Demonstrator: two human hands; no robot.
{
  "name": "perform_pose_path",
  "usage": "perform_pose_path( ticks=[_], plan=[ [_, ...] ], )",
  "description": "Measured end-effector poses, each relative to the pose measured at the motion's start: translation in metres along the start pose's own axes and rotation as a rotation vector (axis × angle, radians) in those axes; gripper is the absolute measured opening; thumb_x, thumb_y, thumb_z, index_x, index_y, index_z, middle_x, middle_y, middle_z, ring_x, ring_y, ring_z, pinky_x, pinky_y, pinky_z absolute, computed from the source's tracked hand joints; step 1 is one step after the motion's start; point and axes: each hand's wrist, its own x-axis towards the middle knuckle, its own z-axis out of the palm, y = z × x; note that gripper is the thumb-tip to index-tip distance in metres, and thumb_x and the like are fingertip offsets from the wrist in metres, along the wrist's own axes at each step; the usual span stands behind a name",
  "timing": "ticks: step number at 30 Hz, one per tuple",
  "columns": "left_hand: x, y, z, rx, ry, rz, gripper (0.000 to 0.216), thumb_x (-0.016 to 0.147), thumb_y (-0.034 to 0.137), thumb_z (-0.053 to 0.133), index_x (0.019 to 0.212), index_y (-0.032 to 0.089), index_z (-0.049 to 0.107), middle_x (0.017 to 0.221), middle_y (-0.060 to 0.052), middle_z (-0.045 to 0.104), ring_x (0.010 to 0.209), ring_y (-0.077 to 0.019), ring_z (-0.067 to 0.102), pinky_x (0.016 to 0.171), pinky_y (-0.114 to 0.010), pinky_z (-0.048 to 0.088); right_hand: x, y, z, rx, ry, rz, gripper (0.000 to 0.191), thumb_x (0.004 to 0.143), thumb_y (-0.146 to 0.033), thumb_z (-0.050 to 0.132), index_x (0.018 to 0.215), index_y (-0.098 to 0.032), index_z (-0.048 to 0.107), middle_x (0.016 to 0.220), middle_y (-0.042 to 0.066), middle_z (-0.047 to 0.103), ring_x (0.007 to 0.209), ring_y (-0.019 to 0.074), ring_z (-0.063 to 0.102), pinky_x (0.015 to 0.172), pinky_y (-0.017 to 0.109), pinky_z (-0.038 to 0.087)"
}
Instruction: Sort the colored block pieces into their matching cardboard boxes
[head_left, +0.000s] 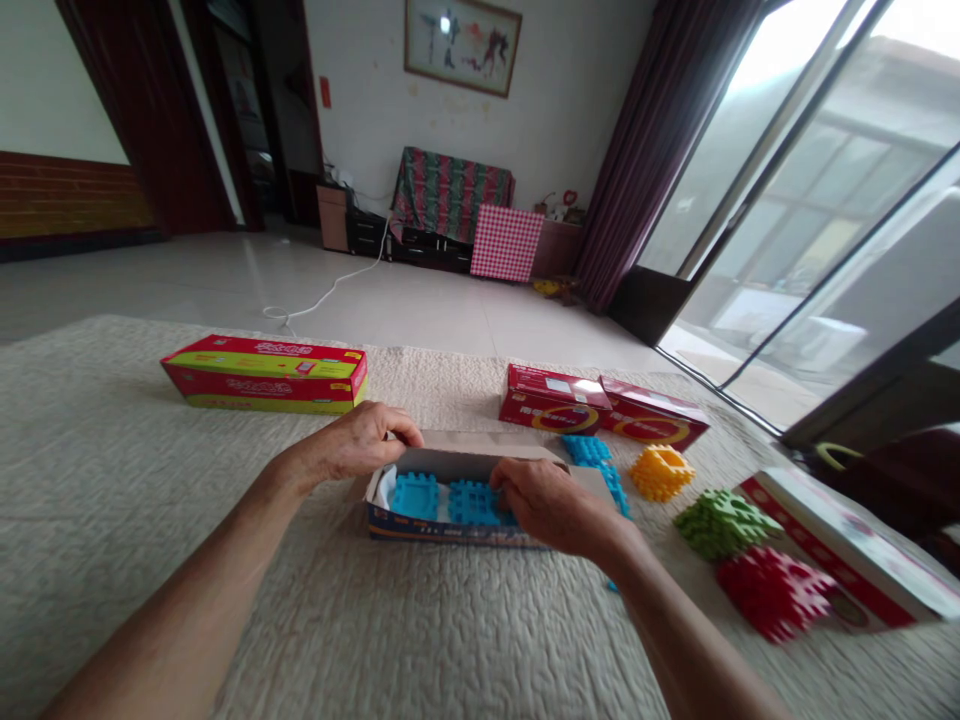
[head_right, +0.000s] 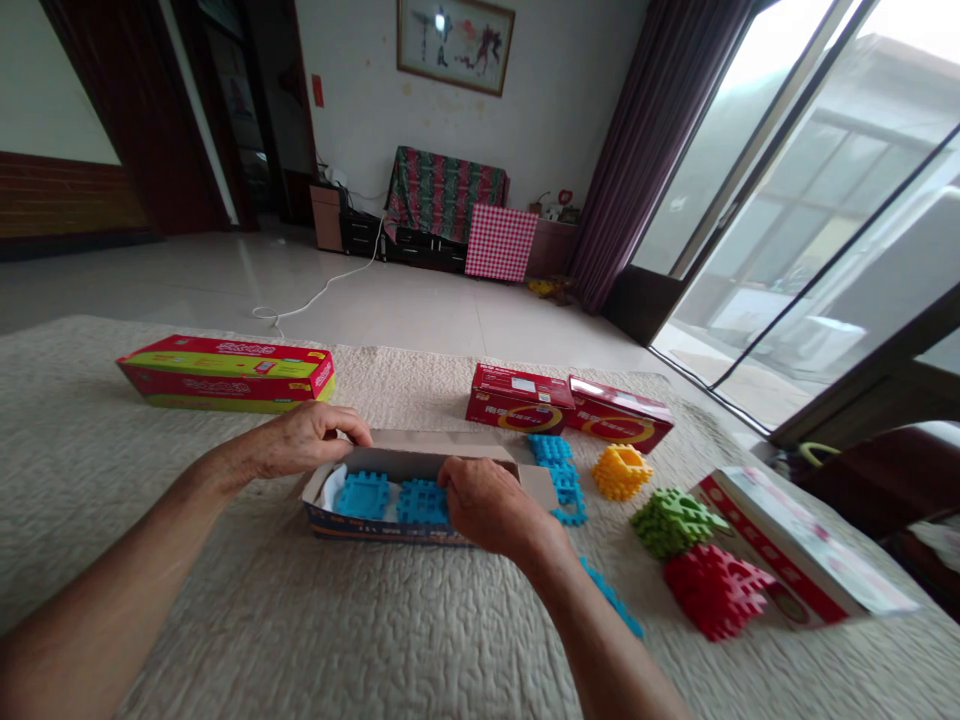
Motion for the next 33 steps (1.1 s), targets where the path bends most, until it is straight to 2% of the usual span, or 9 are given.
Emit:
perform_pose_path(
  ticks=[11,21,27,30,33],
  plan=[
    [0.0002,0.0002,0.0000,-0.014,-0.003,0.005,0.029,0.071,0.014,0.049,0.085,0.018,0.074,0.086,-0.002,0.073,0.082,-0.0154,0.063,0.075,-0.024,0.045,-0.0024,-0.0006,0.0029,-0.017,0.023,0.038,0.025,0.082,-0.011,0.044,0.089,-0.019,0.066,0.079,0.007,0.071,0.074,0.0176,0.063,0.064,0.028,0.038],
    [0.0004,-0.0005,0.0004,-0.011,-0.002,0.000,0.029,0.070,0.014,0.049,0.084,0.018,0.074,0.086,-0.002,0.073,0.082,-0.0153,0.063,0.075,-0.024,0.046,-0.0006,-0.0013,0.0043,0.053,0.009,0.017,0.026,0.083,-0.012,0.042,0.091,-0.019,0.066,0.077,0.004,0.072,0.067,0.0124,0.063,0.065,0.023,0.040],
    [0.0009,-0.0019,0.0006,-0.011,0.004,0.007,0.029,0.070,0.014,0.049,0.084,0.019,0.074,0.086,-0.001,0.073,0.081,-0.0150,0.063,0.074,-0.024,0.045,-0.0026,-0.0019,0.0056,0.059,0.014,0.029,0.026,0.083,-0.013,0.042,0.088,-0.019,0.067,0.076,0.004,0.072,0.068,0.0129,0.063,0.065,0.024,0.040],
    [0.0010,-0.0012,0.0007,-0.015,0.004,0.001,0.028,0.070,0.014,0.049,0.083,0.019,0.074,0.085,-0.001,0.073,0.081,-0.0153,0.063,0.074,-0.024,0.045,-0.0001,-0.0010,0.0045,0.037,0.040,0.026,0.021,0.079,-0.017,0.047,0.086,-0.021,0.067,0.074,0.002,0.070,0.067,0.0130,0.062,0.062,0.025,0.038],
    [0.0009,-0.0006,0.0007,-0.003,0.006,0.000,0.028,0.070,0.014,0.049,0.083,0.018,0.074,0.085,-0.001,0.073,0.081,-0.0154,0.063,0.073,-0.024,0.045,0.0068,0.0003,0.0022,0.018,0.000,0.018,0.021,0.071,-0.021,0.057,0.089,-0.024,0.068,0.071,0.000,0.069,0.063,0.0131,0.060,0.056,0.025,0.036]
  ],
)
